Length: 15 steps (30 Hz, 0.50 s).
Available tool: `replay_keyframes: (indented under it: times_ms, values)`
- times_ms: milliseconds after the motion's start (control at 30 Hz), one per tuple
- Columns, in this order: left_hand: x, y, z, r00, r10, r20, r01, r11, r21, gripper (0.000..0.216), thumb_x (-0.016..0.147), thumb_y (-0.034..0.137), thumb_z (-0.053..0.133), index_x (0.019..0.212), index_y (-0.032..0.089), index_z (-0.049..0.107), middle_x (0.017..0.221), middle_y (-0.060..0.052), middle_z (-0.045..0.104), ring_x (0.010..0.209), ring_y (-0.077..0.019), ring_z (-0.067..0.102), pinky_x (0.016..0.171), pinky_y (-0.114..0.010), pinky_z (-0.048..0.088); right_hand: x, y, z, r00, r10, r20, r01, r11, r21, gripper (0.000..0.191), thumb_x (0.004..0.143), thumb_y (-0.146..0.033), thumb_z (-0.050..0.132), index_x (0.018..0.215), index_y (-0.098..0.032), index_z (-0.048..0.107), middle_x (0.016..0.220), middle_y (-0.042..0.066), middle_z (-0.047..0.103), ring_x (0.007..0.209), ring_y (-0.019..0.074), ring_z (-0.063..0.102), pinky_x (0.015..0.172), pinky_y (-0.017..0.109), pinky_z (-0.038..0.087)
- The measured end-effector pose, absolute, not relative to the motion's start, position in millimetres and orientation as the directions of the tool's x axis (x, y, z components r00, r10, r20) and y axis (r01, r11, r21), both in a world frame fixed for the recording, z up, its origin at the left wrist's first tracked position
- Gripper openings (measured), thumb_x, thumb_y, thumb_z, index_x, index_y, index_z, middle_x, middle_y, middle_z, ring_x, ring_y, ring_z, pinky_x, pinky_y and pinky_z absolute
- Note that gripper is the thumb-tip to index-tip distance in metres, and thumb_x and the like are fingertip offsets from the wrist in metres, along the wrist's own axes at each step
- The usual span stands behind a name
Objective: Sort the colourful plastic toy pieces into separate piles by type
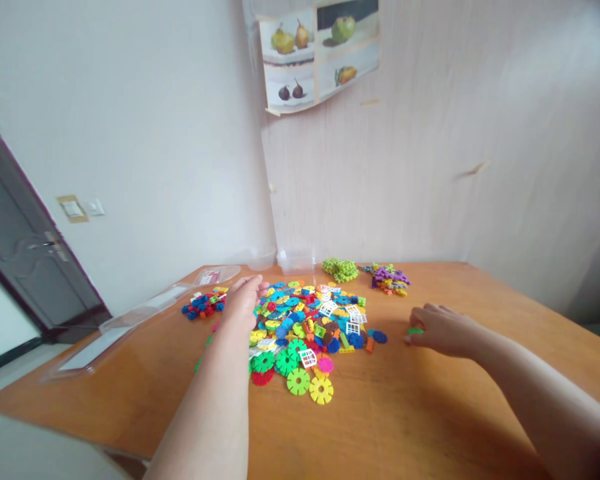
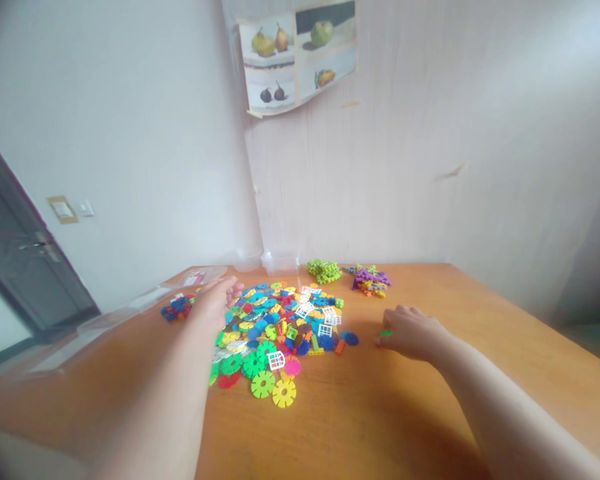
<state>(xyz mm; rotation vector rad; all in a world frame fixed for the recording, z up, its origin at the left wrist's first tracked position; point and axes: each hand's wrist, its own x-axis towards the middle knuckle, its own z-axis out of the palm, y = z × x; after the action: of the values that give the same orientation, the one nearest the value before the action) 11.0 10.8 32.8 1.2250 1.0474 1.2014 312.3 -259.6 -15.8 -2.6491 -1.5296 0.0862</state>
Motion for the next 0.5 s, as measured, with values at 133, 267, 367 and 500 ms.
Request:
replay_keyframes:
  times_ms: [133,267,367,500]
  values:
    - [8.4,16.9,30.0,0.071,0.996,0.052,-0.049,-0.048,0.998,0.026,0.07,0.038,0.067,0.086,0.018,0.063,0.083,-0.005,0.075,0.064,-0.0127,0.065,0.059,-0.023,0.042,318.4,-256.9,-23.6,0.493,0.87,-0.004,0.864,-0.49,-0.112,0.03,0.078,-0.051,0.058,0.089,-0.023,0.065,0.102,0.011,0.065,0.099,0.0328,0.061,0.076,0.041,0.044]
    - [7.4,23.4,23.3,0.064,0.994,0.085,0.014,-0.086,0.996,0.023,0.072,0.036,0.064,0.086,0.018,0.063,0.084,-0.007,0.075,0.065,-0.0139,0.066,0.06,-0.024,0.045,321.8,-255.7,-26.3,0.503,0.864,-0.014,0.858,-0.501,-0.112,0.025,0.077,-0.046,0.058,0.082,-0.023,0.063,0.096,0.011,0.066,0.095,0.0325,0.061,0.073,0.04,0.043]
    - [8.0,27.4,16.9,0.08,0.988,0.136,0.083,-0.142,0.986,0.023,0.074,0.036,0.063,0.086,0.017,0.065,0.084,-0.008,0.075,0.067,-0.0152,0.067,0.062,-0.026,0.047,323.0,-256.6,-25.6,0.52,0.854,-0.027,0.849,-0.52,-0.091,0.018,0.075,-0.039,0.057,0.079,-0.022,0.062,0.096,0.011,0.066,0.094,0.0322,0.061,0.072,0.04,0.043]
    - [10.3,29.1,7.7,0.151,0.962,0.228,0.205,-0.257,0.945,0.025,0.077,0.04,0.061,0.087,0.017,0.067,0.086,-0.008,0.075,0.074,-0.0178,0.068,0.067,-0.028,0.05,326.1,-259.9,-24.9,0.508,0.86,-0.042,0.857,-0.51,-0.081,0.014,0.073,-0.036,0.058,0.076,-0.023,0.061,0.094,0.011,0.065,0.091,0.0317,0.061,0.071,0.039,0.042]
